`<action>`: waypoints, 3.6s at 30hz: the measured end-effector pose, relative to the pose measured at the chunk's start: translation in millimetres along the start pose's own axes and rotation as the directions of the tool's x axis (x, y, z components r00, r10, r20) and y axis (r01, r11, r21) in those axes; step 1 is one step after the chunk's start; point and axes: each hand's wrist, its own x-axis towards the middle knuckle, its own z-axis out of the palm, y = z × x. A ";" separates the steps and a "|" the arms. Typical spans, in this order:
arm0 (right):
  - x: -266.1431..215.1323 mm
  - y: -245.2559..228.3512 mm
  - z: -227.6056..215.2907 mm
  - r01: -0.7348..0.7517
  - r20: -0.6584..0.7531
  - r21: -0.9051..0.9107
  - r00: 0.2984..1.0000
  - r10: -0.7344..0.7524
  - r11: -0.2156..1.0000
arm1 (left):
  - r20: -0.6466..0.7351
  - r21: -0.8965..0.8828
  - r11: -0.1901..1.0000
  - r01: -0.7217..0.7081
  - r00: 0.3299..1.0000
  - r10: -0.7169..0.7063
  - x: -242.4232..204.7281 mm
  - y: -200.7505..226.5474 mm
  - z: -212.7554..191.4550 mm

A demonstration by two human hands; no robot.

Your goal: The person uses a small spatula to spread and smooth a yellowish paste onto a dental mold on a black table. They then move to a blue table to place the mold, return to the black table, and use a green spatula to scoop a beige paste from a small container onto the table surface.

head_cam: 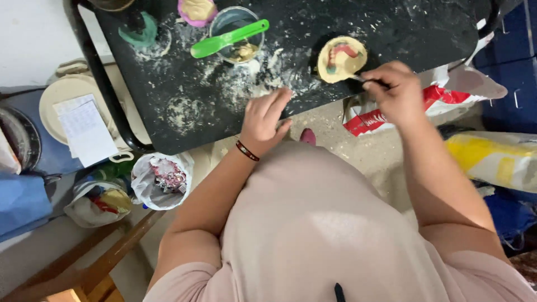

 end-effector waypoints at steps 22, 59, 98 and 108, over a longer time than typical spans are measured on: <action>19.7 -15.1 17.6 0.336 -0.049 -0.407 0.920 -0.388 0.849 | 0.061 -0.001 0.997 0.078 0.995 -0.078 5.5 25.7 -15.7; 46.7 -6.1 -13.6 0.458 0.189 -0.427 0.888 -0.418 0.779 | -0.036 -0.052 0.998 0.018 0.999 -0.020 7.3 25.6 -16.4; 115.1 -69.8 -10.7 0.764 0.559 -0.577 0.627 -0.543 0.288 | -0.030 -0.046 0.999 0.029 0.999 -0.030 9.2 26.7 -17.7; 128.2 -78.5 -24.5 0.814 0.675 -0.536 0.572 -0.467 0.223 | -0.011 -0.023 0.999 0.038 0.999 -0.038 6.6 24.4 -14.6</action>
